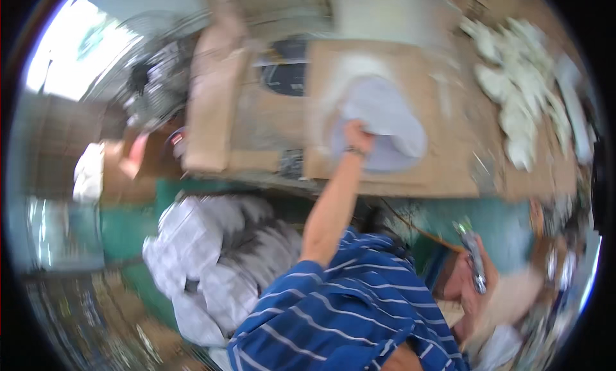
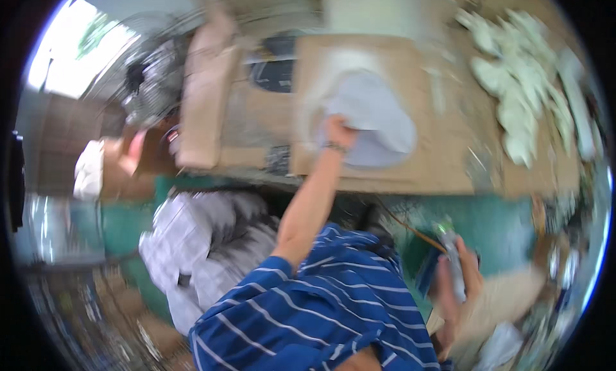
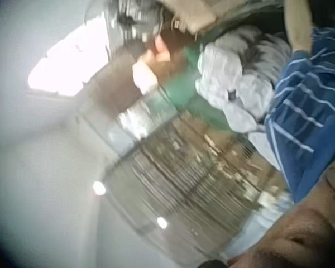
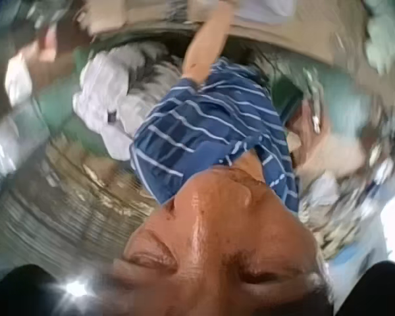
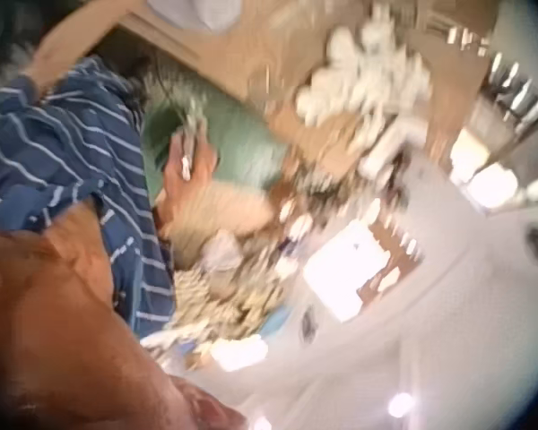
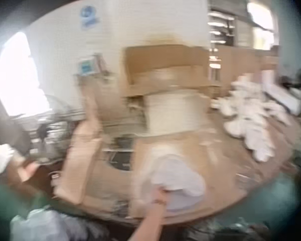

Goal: Spraying adhesive on foam pads and stacking them on a rack in a factory setting.

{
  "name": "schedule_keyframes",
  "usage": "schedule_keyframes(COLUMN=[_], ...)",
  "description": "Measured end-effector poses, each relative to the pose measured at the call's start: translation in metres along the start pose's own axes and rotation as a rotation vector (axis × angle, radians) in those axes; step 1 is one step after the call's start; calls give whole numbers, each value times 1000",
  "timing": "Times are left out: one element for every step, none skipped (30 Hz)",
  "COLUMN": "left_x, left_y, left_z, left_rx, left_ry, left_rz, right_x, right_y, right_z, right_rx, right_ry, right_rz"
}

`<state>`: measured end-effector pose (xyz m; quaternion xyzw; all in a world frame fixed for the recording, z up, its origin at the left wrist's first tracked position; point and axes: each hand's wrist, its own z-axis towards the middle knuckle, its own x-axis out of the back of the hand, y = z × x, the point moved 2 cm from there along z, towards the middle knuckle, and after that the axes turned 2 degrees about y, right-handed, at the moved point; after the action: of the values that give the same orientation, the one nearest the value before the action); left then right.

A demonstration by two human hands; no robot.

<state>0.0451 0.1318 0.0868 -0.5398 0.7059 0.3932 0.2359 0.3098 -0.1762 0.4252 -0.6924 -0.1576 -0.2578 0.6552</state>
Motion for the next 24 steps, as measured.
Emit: schedule_keyframes(left_x=[-37,-70,-95,-120,-138,-150,-160,-164,-163,-159,-150,-142,-130,-115,-95,-78,-57,-36,-17,4,25,47,68,88], left_y=[10,22,43,55,72,93,113,132,149,163,176,189,202,216,228,239,251,264,279,297,314,332,351,375], left_z=[-7,-19,-36,-58,-78,-101,-126,-153,-180,-208,-236,-261,-278,-297,-314,-329,-345,-358,-370,-382,-395,-409,-424,-436], left_rx=[8,-61,-115,-131,-158,-220,-278,-344,-410,-445,-521,-625,-659,-731,-783,-845,-923,-979,-1039,-1098,-1139,-1176,-1220,-1259], left_ry=[0,-128,-205,-263,-252,-339,-426,-472,-519,-509,-502,-574,-468,-467,-382,-342,-375,-326,-302,-223,-190,-164,-162,-116], left_rz=[-145,-166,-224,-303,-294,-330,-362,-337,-332,-326,-302,-281,-295,-309,-342,-369,-373,-380,-375,-382,-406,-418,-414,-421], right_x=[-2,-3,-4,-3,-3,-2,-2,-4,-6,-7,-10,-16,-23,-29,-37,-42,-49,-55,-62,-70,-78,-86,-95,-106], right_y=[11,20,28,36,42,47,50,51,50,48,45,42,40,37,35,32,31,30,30,30,30,29,26,21], right_z=[6,12,18,22,29,36,44,52,62,69,75,82,88,93,98,103,107,110,113,114,116,118,118,120], right_rx=[-80,-24,20,20,9,26,28,32,35,64,78,80,83,116,143,221,288,301,335,332,328,354,399,438], right_ry=[4,-7,-58,-81,-94,-108,-166,-224,-288,-349,-382,-431,-490,-544,-612,-630,-646,-697,-725,-740,-754,-782,-804,-822], right_rz=[102,130,152,183,207,216,197,177,151,132,123,123,120,85,73,11,-32,5,-33,10,55,57,57,58])
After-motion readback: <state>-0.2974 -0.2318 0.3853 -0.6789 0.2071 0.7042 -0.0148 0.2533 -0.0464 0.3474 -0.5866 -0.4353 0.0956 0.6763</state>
